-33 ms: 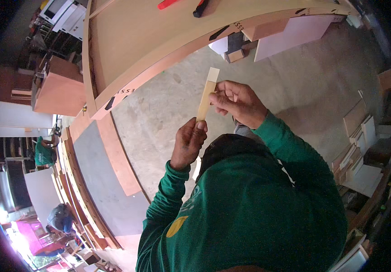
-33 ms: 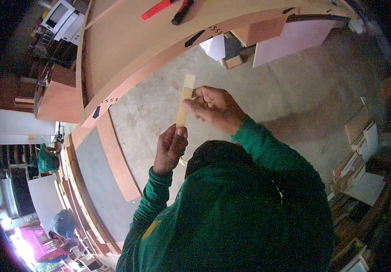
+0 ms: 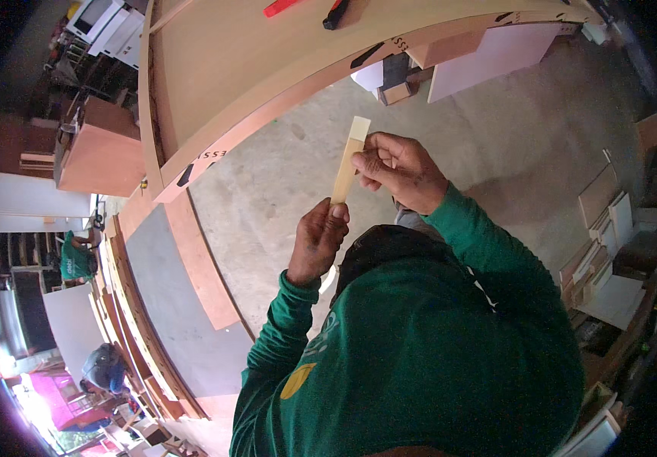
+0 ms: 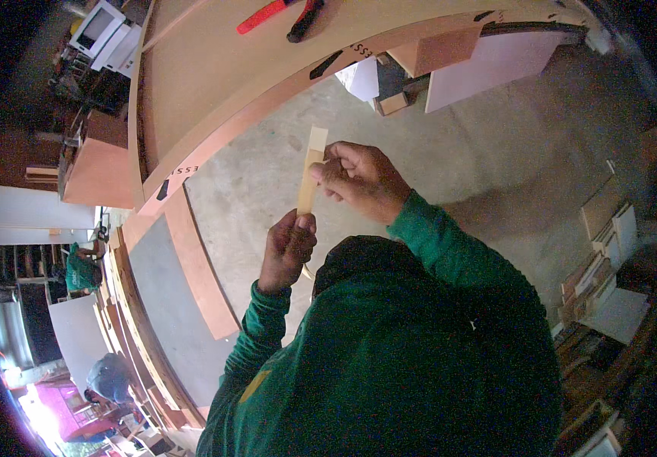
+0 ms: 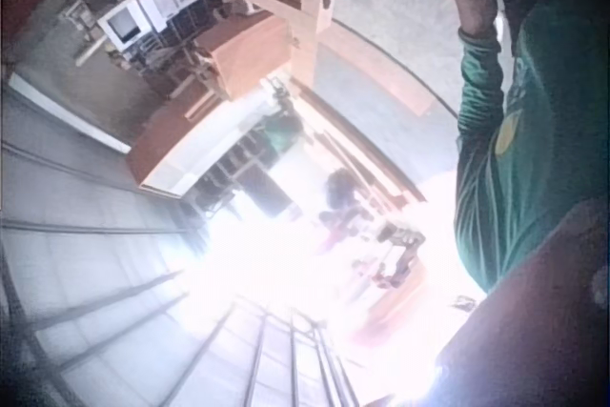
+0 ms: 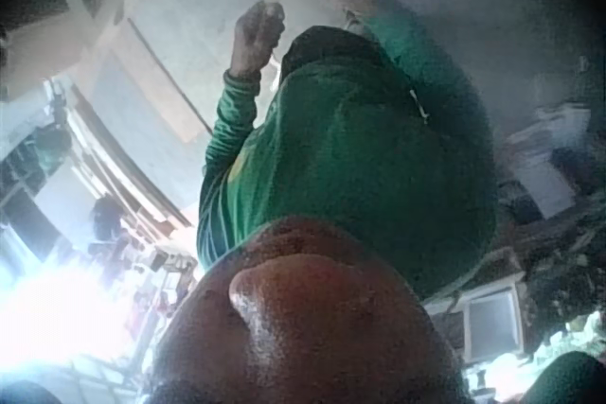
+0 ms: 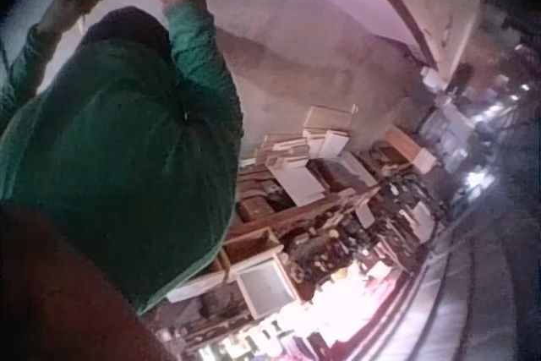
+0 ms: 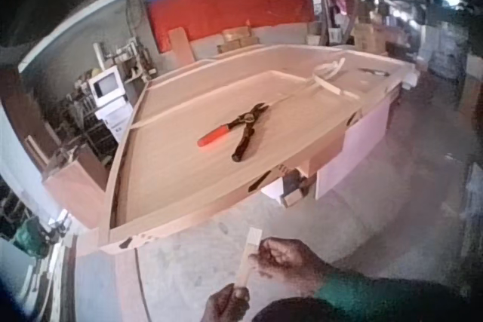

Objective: The person cuts thin wooden strips using a utility knife and pliers, then bends and arranges them on a large wooden board. The person repeatedly measures, cuts, and places the strips to form a pattern on the board.

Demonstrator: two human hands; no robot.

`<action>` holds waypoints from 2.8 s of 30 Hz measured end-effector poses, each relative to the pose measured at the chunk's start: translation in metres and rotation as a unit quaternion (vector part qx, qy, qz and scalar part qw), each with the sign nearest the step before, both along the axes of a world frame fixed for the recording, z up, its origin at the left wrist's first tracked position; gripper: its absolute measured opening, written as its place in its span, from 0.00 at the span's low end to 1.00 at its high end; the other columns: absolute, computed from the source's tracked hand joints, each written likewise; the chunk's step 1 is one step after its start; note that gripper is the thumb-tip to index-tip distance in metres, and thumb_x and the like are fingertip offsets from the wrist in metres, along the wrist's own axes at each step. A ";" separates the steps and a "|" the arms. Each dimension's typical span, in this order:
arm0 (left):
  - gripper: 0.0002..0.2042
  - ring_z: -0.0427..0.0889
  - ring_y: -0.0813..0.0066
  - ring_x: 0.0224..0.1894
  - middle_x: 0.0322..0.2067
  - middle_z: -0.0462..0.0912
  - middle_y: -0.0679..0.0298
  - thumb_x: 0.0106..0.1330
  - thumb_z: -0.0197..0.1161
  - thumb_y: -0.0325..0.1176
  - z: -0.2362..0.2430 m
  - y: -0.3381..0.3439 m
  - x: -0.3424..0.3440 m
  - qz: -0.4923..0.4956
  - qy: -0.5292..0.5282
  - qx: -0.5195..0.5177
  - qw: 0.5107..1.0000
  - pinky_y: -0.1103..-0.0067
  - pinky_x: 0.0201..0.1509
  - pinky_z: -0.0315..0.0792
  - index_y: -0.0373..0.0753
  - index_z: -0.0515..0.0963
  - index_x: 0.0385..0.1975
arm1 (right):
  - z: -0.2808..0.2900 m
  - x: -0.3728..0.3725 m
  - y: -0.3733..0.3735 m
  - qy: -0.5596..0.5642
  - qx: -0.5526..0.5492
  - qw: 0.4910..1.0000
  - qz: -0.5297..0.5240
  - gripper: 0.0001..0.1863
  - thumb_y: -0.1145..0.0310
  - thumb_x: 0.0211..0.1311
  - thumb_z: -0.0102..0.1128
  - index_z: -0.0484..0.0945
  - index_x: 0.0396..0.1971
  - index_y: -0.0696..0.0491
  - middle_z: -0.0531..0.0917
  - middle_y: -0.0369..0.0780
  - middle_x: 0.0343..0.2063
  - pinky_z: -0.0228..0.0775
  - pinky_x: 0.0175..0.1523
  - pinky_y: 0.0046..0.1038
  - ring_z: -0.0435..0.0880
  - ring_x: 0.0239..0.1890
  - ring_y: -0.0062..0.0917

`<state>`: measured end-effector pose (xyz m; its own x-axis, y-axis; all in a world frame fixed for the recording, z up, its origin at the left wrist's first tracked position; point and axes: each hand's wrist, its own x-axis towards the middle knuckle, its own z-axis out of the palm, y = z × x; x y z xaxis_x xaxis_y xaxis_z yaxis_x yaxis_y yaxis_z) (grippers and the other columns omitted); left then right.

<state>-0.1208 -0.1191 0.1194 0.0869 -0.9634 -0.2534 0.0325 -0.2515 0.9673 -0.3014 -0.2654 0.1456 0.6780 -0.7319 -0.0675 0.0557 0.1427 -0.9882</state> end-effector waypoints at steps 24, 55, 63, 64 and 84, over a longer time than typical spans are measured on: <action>0.18 0.65 0.85 0.24 0.23 0.67 0.74 0.85 0.51 0.48 -0.016 0.001 0.025 -0.035 0.023 0.042 0.998 0.81 0.28 0.61 0.40 0.72 0.37 | -0.030 0.031 -0.010 0.090 -0.136 0.983 -0.081 0.17 0.58 0.74 0.64 0.86 0.35 0.59 0.84 0.37 0.21 0.76 0.32 0.25 0.82 0.24 0.17; 0.15 0.69 0.76 0.27 0.22 0.70 0.65 0.82 0.52 0.37 -0.065 -0.150 -0.093 0.267 -0.224 -0.039 0.937 0.73 0.31 0.65 0.35 0.74 0.31 | 0.140 -0.305 -0.343 0.197 -0.360 0.883 -0.226 0.12 0.69 0.70 0.67 0.86 0.49 0.57 0.91 0.41 0.40 0.80 0.54 0.29 0.88 0.45 0.22; 0.19 0.85 0.51 0.44 0.42 0.86 0.42 0.80 0.55 0.38 -0.050 -0.104 -0.137 0.499 -0.320 0.071 0.802 0.60 0.49 0.77 0.27 0.77 0.58 | 0.095 -0.274 -0.628 0.438 -0.627 0.606 -0.217 0.12 0.66 0.72 0.64 0.83 0.49 0.55 0.89 0.41 0.41 0.79 0.54 0.32 0.86 0.44 0.28; 0.17 0.84 0.44 0.39 0.37 0.84 0.40 0.79 0.55 0.38 -0.029 -0.101 -0.140 0.520 -0.281 0.137 0.795 0.58 0.45 0.76 0.30 0.79 0.55 | 0.074 -0.246 -0.629 0.423 -0.636 0.610 -0.209 0.11 0.65 0.72 0.63 0.83 0.48 0.55 0.88 0.41 0.40 0.79 0.53 0.33 0.86 0.43 0.28; 0.17 0.81 0.33 0.38 0.32 0.81 0.39 0.78 0.49 0.39 -0.075 0.264 -0.066 0.813 -0.312 0.276 0.406 0.48 0.42 0.72 0.32 0.77 0.34 | -0.231 0.147 -0.190 0.289 -0.396 0.827 0.275 0.14 0.55 0.74 0.60 0.80 0.38 0.51 0.83 0.42 0.31 0.79 0.43 0.39 0.84 0.34 0.32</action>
